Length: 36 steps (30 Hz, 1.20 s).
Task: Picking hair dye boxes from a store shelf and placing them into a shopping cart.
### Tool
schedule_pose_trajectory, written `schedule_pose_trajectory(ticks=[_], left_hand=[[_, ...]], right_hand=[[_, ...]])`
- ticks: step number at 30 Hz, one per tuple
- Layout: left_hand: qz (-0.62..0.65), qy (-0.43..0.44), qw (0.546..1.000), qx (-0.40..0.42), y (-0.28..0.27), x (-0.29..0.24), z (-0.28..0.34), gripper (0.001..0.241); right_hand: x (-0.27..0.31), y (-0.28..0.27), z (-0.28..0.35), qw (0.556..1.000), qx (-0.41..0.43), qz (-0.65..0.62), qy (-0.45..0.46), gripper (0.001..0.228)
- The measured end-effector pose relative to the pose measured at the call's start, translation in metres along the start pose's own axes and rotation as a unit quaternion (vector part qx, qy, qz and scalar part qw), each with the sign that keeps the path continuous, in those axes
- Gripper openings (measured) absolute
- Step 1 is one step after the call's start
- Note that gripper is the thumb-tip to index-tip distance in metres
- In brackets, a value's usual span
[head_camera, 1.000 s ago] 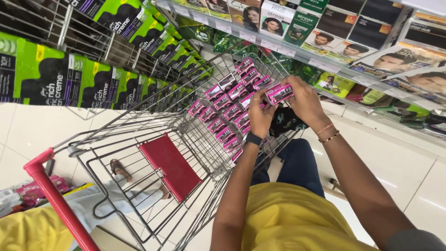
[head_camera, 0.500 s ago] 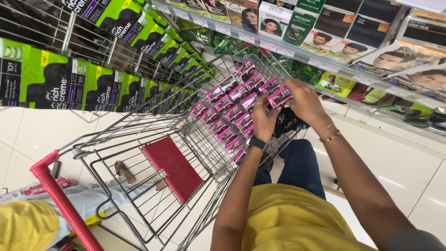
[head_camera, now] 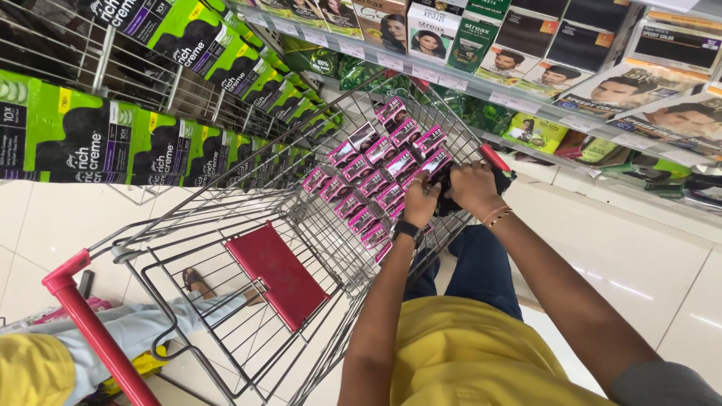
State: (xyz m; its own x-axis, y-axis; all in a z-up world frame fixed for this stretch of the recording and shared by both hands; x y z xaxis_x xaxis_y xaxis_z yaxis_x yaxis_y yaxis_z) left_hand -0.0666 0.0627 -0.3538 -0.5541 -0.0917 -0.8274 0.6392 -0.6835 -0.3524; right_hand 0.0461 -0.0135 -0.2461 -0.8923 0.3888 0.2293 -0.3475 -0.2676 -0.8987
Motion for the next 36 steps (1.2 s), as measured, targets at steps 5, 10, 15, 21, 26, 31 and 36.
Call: schedule_pose_trajectory(ticks=[5,10,15,21,26,31,36], left_hand=[[-0.04,-0.016,0.997,0.066,0.005,0.006,0.013,0.059],[-0.042,0.029,0.988,0.147,-0.005,-0.026,0.037,0.066],[-0.112,0.021,0.971,0.211,-0.018,-0.061,0.06,0.053],[-0.031,-0.004,0.995,0.092,-0.031,-0.122,0.096,0.039],[0.0,0.138,0.99,-0.005,-0.018,-0.161,0.107,0.049],[-0.191,0.223,0.955,-0.054,0.037,-0.071,0.077,0.049],[-0.164,0.089,0.982,0.01,0.032,-0.025,0.063,0.054]], right_hand=[[-0.009,0.038,-0.008,0.991,0.111,0.07,-0.024,0.023],[-0.022,0.021,0.001,0.955,0.129,-0.264,-0.045,0.029],[-0.024,-0.057,0.055,0.786,0.003,-0.608,-0.112,0.024],[-0.076,-0.057,0.086,0.684,-0.24,-0.688,-0.035,0.017],[-0.083,-0.071,0.086,0.662,-0.398,-0.633,-0.046,0.015],[-0.062,-0.053,0.07,0.793,-0.38,-0.467,-0.091,0.024],[-0.039,-0.025,0.066,0.919,-0.353,-0.156,-0.084,0.032]])
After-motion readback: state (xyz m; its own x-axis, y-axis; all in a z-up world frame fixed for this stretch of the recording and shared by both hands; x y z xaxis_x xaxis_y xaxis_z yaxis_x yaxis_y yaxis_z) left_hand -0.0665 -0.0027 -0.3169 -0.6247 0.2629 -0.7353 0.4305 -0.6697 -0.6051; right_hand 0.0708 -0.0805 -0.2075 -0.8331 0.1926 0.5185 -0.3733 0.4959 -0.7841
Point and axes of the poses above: each hand's wrist, its own z-axis away from the middle knuckle, its own y-axis out of the palm, x = y × z, the point moved 5 cm from there along -z, towards the middle knuckle, and after that the axes turned 13 degrees about -y, right-handed, at the moved point
